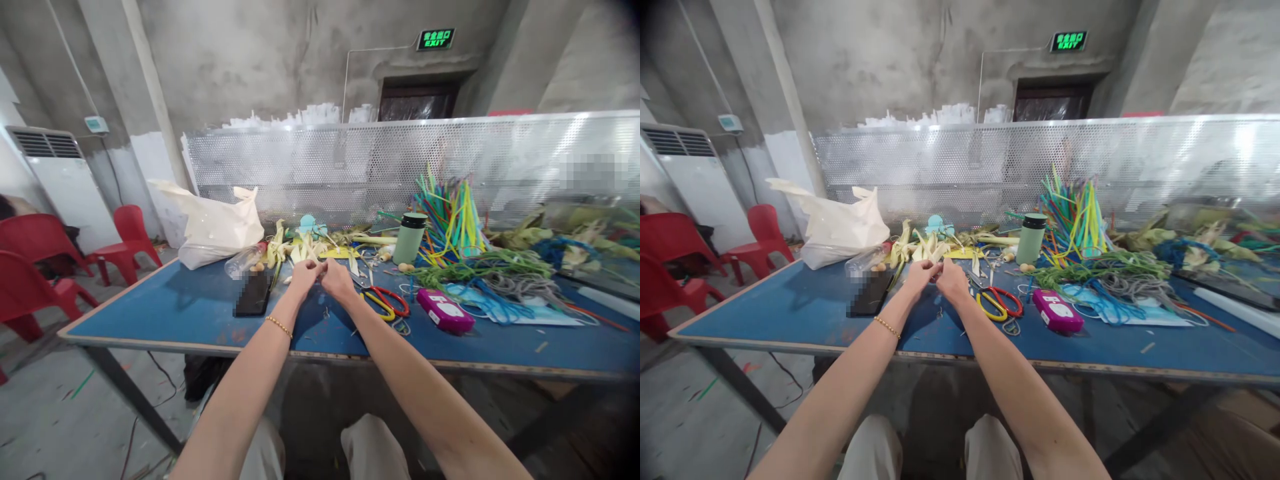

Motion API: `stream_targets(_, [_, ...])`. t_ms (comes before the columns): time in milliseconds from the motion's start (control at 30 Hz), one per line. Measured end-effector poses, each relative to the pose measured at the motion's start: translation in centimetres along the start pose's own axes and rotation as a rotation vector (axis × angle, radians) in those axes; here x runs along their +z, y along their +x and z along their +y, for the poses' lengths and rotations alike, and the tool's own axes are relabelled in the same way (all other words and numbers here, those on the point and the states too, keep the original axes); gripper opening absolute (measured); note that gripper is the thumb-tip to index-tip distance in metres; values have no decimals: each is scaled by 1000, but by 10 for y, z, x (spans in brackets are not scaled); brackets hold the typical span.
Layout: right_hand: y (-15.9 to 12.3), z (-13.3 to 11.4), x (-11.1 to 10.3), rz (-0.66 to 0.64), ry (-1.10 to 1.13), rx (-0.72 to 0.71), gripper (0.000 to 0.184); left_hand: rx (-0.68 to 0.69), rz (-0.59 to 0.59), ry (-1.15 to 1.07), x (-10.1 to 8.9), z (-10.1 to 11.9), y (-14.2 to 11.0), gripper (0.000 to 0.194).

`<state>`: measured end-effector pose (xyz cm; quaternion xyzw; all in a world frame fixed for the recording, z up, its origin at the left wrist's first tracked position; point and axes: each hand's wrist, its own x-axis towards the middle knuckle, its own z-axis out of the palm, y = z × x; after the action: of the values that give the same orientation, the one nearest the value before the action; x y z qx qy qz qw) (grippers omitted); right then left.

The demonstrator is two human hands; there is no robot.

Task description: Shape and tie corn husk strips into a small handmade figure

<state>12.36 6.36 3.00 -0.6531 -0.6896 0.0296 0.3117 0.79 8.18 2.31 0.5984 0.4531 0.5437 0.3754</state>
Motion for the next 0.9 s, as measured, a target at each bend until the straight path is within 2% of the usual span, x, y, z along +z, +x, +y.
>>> stream_targets(100, [-2, -5, -1, -21, 70, -87, 22, -41, -2, -163, 0, -4, 3, 25])
stream_targets(200, [-1, -9, -1, -111, 295, -151, 13, -77, -20, -299, -3, -5, 3, 19])
stream_targets(267, [0, -10, -2, -159, 473, -67, 18, -103, -76, -396, -4, -5, 3, 15])
stream_targets(333, [3, -8, -3, -136, 559, 39, 23, -120, -112, -449, -5, -5, 2, 11])
stream_targets(400, [6, -3, -3, -53, 514, 59, 24, -116, -112, -453, -4, -5, 2, 6])
stream_targets(500, [11, 6, -2, 84, 387, -3, 22, -77, -95, -419, -4, -3, 2, 4])
stream_targets(567, [14, 11, 0, 116, 397, -36, 20, -60, -80, -402, -5, -2, 1, 4])
stream_targets(700, [16, 12, 0, 110, 538, -89, 14, -96, -44, -426, -9, 0, -1, 9])
stream_targets(800, [13, 7, -3, 104, 670, -53, 22, -129, -39, -421, -12, -1, 0, 15])
stream_targets(900, [8, 2, -8, 0, 841, 10, 32, -131, -32, -400, -14, -3, 0, 18])
